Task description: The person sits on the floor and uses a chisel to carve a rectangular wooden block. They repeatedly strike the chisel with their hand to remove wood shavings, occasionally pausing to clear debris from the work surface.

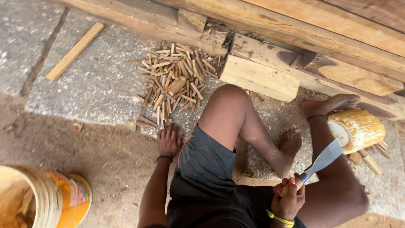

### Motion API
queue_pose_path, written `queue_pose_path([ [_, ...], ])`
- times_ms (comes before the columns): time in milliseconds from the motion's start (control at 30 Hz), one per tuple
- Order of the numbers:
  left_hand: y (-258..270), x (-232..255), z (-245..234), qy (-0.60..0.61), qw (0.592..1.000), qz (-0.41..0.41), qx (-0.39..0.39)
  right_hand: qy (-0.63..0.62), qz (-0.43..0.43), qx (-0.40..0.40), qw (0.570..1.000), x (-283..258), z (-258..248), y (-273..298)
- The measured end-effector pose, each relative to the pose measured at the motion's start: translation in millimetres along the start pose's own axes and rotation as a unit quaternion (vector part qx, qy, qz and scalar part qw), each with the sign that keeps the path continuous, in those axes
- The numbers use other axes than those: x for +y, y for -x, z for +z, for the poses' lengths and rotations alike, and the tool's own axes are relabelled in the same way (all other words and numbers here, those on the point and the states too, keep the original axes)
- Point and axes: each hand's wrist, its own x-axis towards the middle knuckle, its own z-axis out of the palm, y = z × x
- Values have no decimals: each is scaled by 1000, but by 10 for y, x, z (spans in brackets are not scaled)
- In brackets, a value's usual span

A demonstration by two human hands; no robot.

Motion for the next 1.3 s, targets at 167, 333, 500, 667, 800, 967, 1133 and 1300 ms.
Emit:
queue_pose_path([
  [167,2,-31,7,-24,999,32,-4,-17,7,2,1000,-15,-127,-251],
  [333,-90,36,-4,-27,999,-7,-26,22,-69,-4,997,-199,-324,-488],
  [500,-62,157,16,-53,993,-83,-69,40,-87,67,993,-125,-681,-463],
  [667,-459,-130,-98,12,998,-42,-39,37,-43,93,994,369,-748,-645],
  [800,-935,-277,-317,58,996,-73,18,97,47,122,987,461,-613,-437],
  [967,-1644,-167,-461,32,995,-83,46,85,7,32,996,270,-138,-335],
  [1133,-2241,-206,-270,28,998,-48,30,85,28,33,995,139,53,-432],
  [1300,-2821,-288,-36,-77,992,83,-52,113,5,68,991,239,39,-477],
])
